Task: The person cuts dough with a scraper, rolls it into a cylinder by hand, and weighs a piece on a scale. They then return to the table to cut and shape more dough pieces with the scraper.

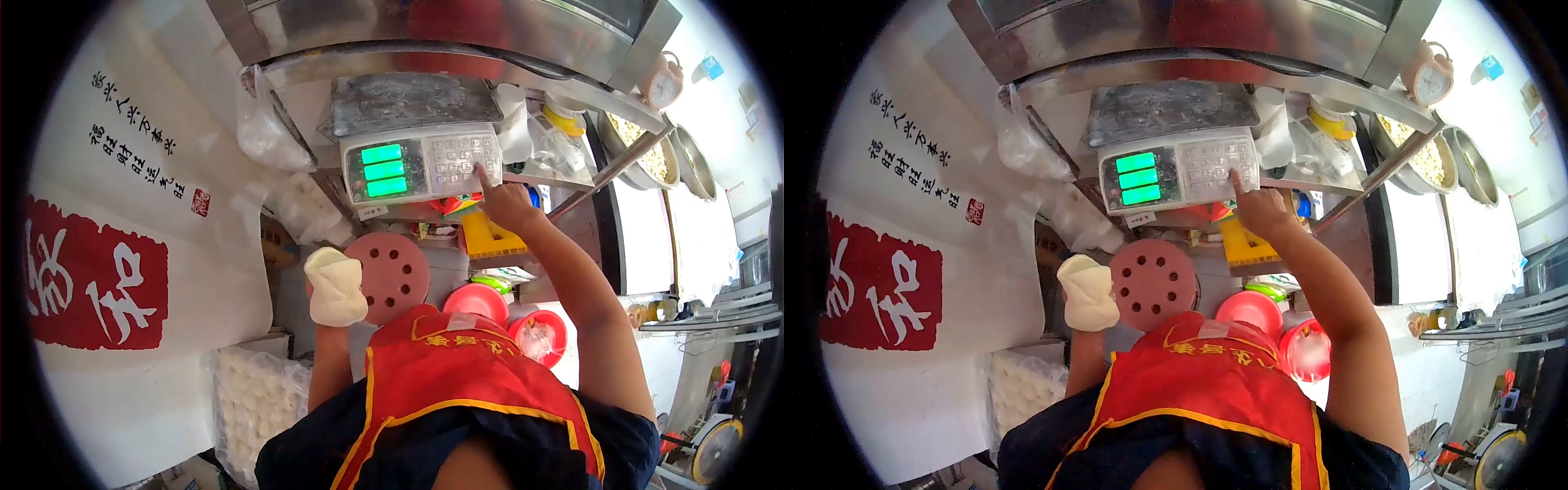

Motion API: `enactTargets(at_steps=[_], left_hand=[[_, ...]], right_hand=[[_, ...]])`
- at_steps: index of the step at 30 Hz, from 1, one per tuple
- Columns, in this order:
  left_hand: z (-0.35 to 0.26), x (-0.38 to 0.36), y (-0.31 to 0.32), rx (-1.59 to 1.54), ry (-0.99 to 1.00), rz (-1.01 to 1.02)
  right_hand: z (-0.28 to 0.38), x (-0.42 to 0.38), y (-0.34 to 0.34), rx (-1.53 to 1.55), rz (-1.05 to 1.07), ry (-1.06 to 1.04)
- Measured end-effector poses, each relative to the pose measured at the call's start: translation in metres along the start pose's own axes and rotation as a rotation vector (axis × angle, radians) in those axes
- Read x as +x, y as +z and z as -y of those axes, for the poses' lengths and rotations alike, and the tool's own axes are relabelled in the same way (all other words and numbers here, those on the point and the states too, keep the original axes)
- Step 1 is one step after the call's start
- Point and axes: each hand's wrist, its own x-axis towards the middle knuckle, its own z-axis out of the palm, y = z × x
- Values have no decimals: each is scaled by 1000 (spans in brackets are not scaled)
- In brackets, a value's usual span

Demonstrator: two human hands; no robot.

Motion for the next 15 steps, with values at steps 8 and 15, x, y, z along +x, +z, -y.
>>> enactTargets(at_steps=[8,15], left_hand=[[20,-26,-13,-116,-315,116],[24,-26,-10,76,-118,64]], right_hand=[[10,-3,-28,72,128,45],[8,1,-27,117,94,55]])
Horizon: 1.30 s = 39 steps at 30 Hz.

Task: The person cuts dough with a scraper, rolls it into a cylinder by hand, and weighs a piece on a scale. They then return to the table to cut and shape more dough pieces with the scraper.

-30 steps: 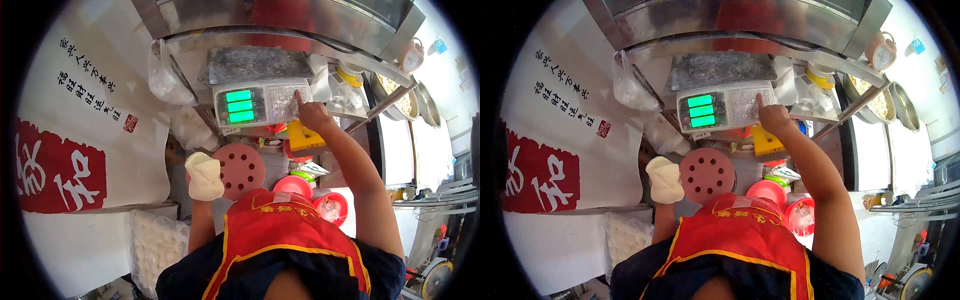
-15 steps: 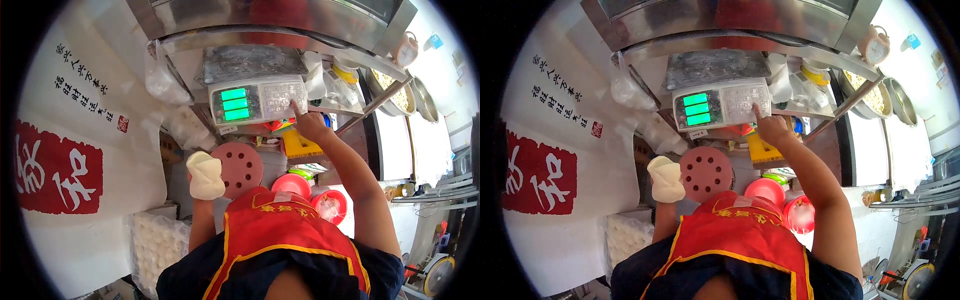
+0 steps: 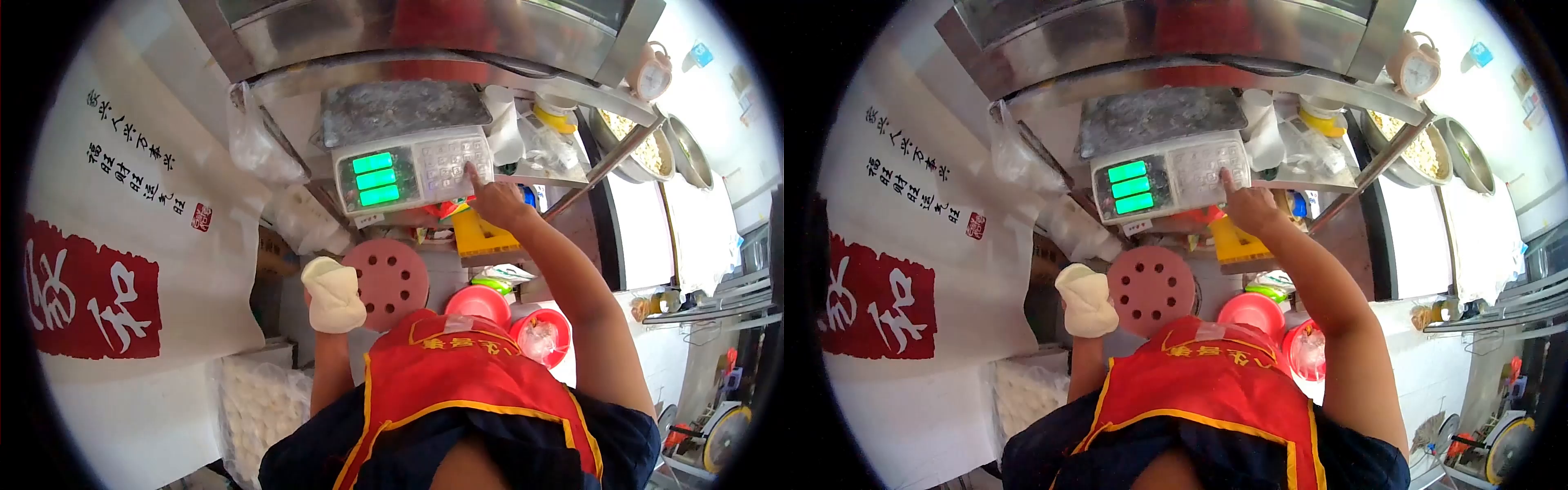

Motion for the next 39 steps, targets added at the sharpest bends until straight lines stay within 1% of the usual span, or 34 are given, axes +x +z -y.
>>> enactTargets(at_steps=[4,6,8,10,12,14,17,18,21,23,26,29,32,35,36,39], left_hand=[[0,-1,2,21,-92,-32],[-6,-2,3,60,-148,-36],[-10,-1,5,182,-128,-14],[7,-1,4,294,-34,37],[30,-3,3,28,-176,23],[42,-7,3,-440,-407,-23],[39,-9,7,-1108,-707,-103],[39,-10,7,-1268,-766,-130],[42,-13,8,-1573,-861,-193],[40,-14,7,-1600,-910,-239],[24,-7,6,-1476,-992,-267],[21,-9,11,-1596,-871,-236],[34,-13,12,-1567,-807,-141],[5,-4,16,-1620,-930,-266],[7,-5,16,-1618,-905,-246],[13,-10,13,-1589,-863,-197]], right_hand=[[1,0,-9,18,36,7],[1,1,-7,24,20,11],[-2,3,-4,19,-3,2],[-6,6,0,3,-34,-21],[-8,6,-3,5,-50,4],[-13,9,-1,19,-60,21],[-20,15,2,39,-50,38],[-16,11,-10,34,-38,47],[-16,12,-17,38,-19,60],[-18,15,-15,46,-23,62],[-19,22,-10,43,-41,67],[-18,25,-10,22,-29,69],[-19,21,-13,3,3,60],[-11,12,-1,-91,50,14],[-9,9,3,-107,36,-28],[-8,3,14,23,-23,-57]])
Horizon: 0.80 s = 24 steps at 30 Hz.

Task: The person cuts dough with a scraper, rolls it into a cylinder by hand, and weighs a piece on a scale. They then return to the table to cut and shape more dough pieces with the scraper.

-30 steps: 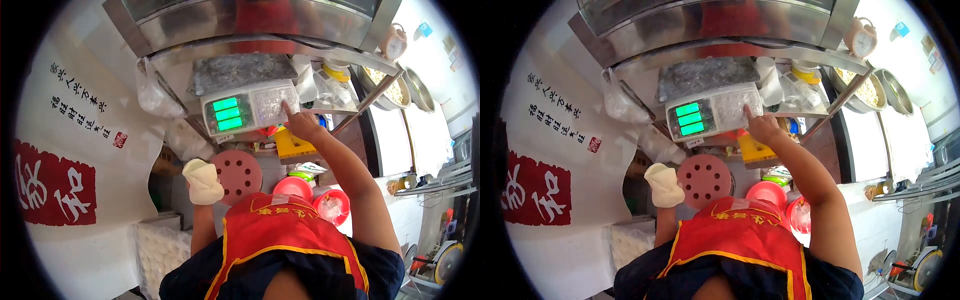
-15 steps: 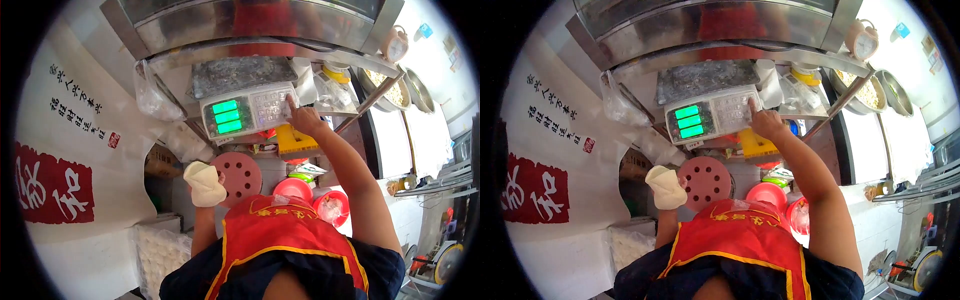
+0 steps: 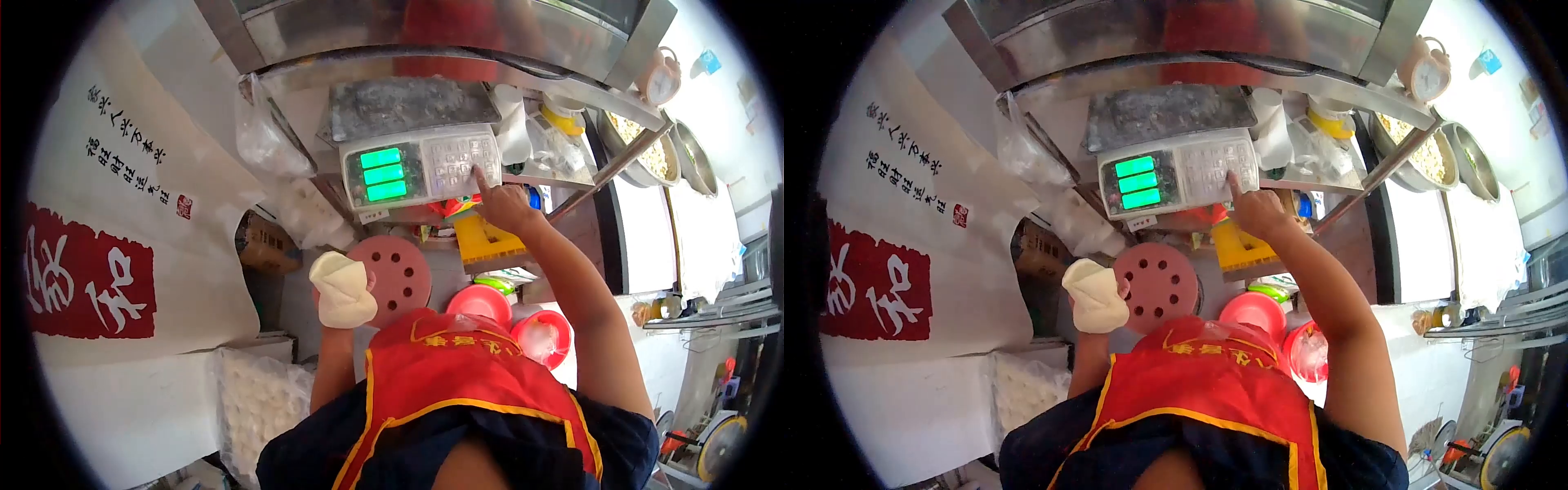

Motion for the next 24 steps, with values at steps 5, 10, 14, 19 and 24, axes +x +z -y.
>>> enactTargets(at_steps=[5,10,14,19,24], left_hand=[[1,1,-6,36,-20,29],[4,2,-5,14,-18,97],[4,4,-7,36,-25,106],[1,6,-11,83,-27,122],[-1,19,-20,261,-12,198]], right_hand=[[5,-7,-7,-43,49,44],[-4,4,2,-3,14,45],[-13,18,4,-46,-4,48],[-14,26,3,-77,41,73],[-17,20,-3,-67,8,85]])
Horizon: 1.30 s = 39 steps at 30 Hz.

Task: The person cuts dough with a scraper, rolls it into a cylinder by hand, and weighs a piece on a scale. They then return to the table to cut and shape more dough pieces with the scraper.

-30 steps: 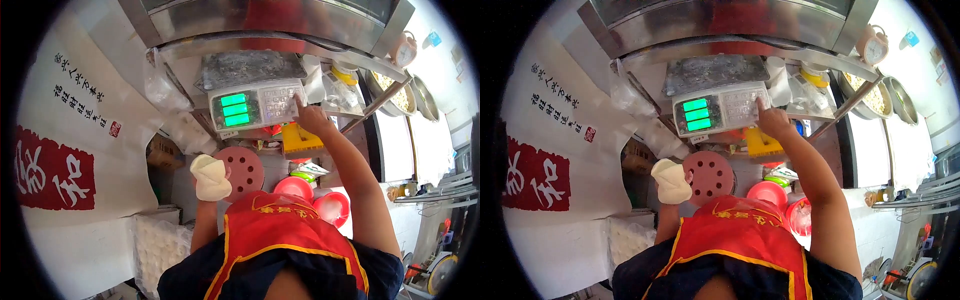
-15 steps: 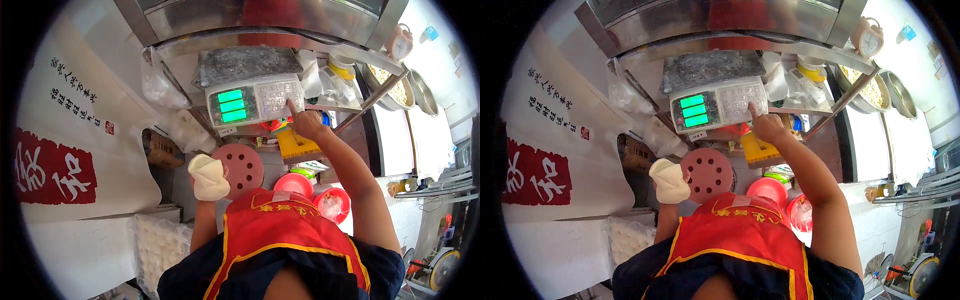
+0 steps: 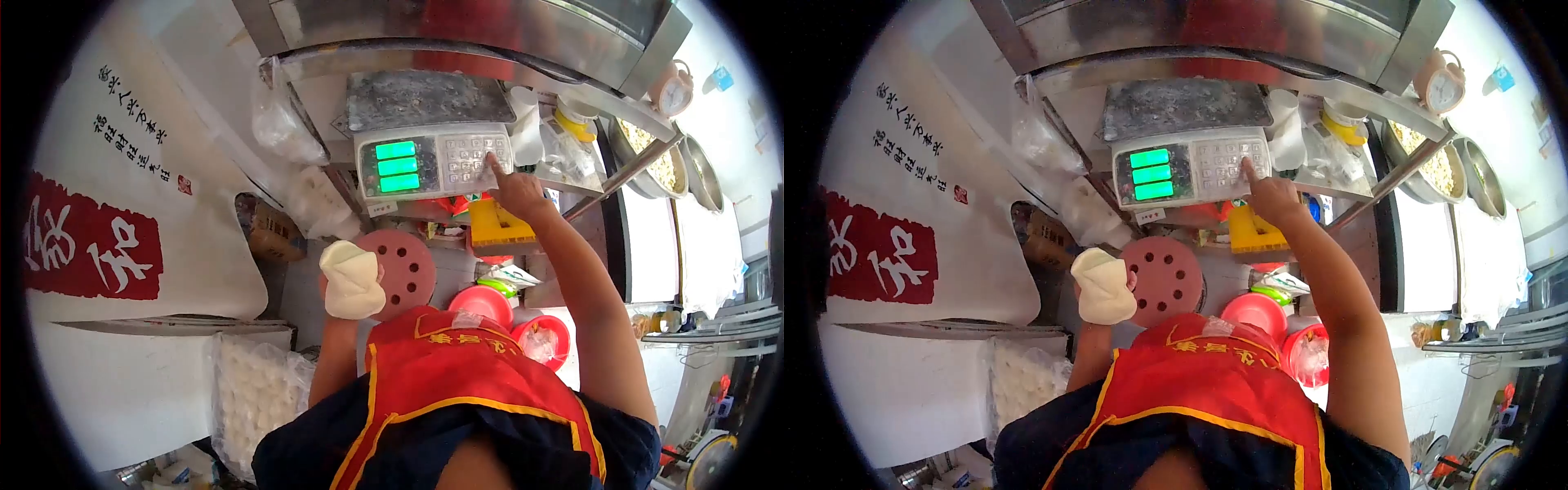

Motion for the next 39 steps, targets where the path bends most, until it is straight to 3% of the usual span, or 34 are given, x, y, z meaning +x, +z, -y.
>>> enactTargets(at_steps=[3,5,8,11,14,20,23,29,31,33,34,36,39], left_hand=[[-1,-3,-3,116,-2,60],[-9,-18,66,-100,-36,-209],[-11,-21,61,-200,-119,-218],[-5,-17,61,-230,-199,-163],[6,-11,72,-220,-287,-56],[16,-11,82,-197,-428,38],[18,-14,83,-185,-463,48],[15,-20,81,-162,-466,33],[11,-25,78,-145,-444,5],[2,-33,73,-130,-401,-40],[-5,-40,71,-122,-371,-74],[-16,-52,65,-100,-302,-144],[-29,-67,58,-83,-211,-233]], right_hand=[[3,-17,-7,33,-81,16],[2,-27,-3,90,-152,-16],[-2,-42,6,167,-237,-148],[25,-57,5,81,-311,-353],[64,-61,-10,-49,-243,-529],[112,-49,-31,203,-351,-737],[125,-42,-40,65,-224,-840],[143,-34,-55,122,-70,-626],[118,-33,-55,487,-473,-610],[69,-12,-24,621,-900,-535],[52,-16,-21,769,-785,-94],[7,2,8,896,-804,132],[-17,22,39,948,-624,155]])
